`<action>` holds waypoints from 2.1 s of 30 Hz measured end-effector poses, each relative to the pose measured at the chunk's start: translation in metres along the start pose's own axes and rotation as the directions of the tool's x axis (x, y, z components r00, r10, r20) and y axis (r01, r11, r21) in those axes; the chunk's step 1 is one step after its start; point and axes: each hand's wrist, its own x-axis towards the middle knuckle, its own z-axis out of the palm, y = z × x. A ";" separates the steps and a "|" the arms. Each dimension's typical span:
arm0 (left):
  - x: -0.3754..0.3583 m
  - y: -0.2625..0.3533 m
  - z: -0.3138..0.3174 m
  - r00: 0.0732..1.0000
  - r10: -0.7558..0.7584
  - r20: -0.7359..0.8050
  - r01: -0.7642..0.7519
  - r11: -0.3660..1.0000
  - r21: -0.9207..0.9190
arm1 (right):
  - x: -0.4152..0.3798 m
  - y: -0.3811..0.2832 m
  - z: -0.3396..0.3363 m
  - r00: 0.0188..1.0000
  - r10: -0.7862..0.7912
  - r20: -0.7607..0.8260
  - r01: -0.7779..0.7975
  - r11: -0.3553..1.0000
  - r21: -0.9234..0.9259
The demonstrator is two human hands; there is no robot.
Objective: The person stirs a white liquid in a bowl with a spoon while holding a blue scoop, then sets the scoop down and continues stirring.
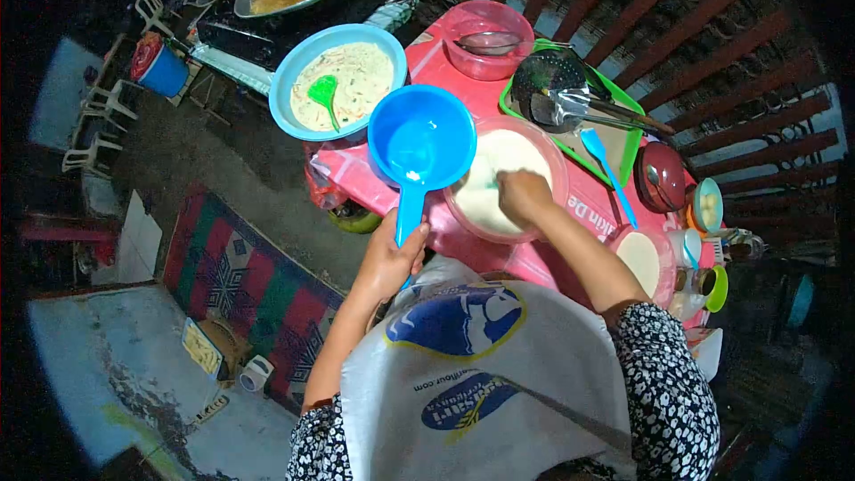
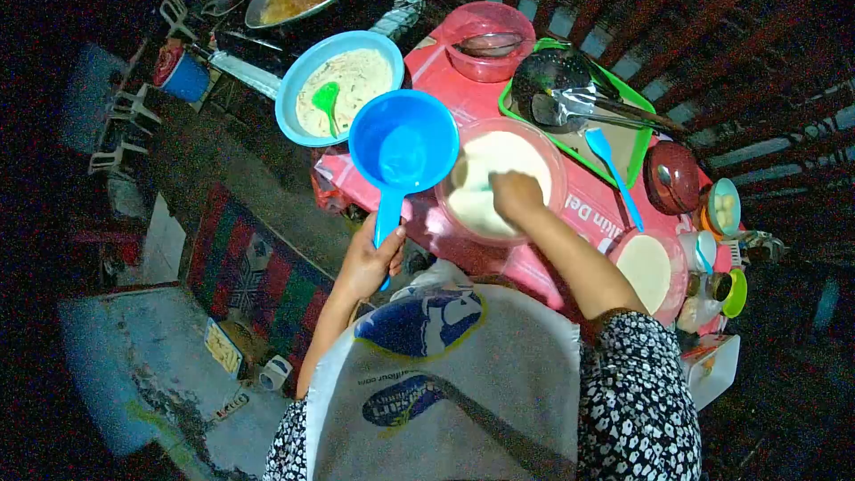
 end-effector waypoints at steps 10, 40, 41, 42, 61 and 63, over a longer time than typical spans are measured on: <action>-0.003 0.001 -0.005 0.999 -0.008 -0.037 0.007 1.000 -0.023 | 0.004 -0.011 -0.004 0.988 -0.043 0.151 0.064 0.989 -0.136; -0.012 -0.002 -0.014 0.999 -0.037 -0.022 0.035 0.995 -0.089 | -0.009 -0.010 -0.022 0.985 -0.071 0.159 0.101 0.977 -0.189; -0.013 -0.003 -0.014 0.999 -0.041 -0.025 0.038 0.995 -0.093 | -0.014 -0.009 -0.049 0.977 -0.033 0.213 0.076 0.977 -0.199; -0.014 -0.002 -0.014 0.999 -0.044 -0.023 0.042 0.995 -0.085 | -0.010 -0.001 -0.057 0.969 -0.098 0.226 0.163 0.943 -0.290; -0.008 0.003 -0.007 0.998 -0.057 -0.009 0.056 0.997 -0.058 | -0.027 0.021 -0.044 0.987 -0.065 -0.145 0.031 0.974 -0.222; -0.007 0.000 -0.006 0.999 -0.043 -0.002 0.043 0.997 -0.066 | -0.039 0.007 -0.063 0.998 -0.066 -0.002 0.066 0.992 -0.110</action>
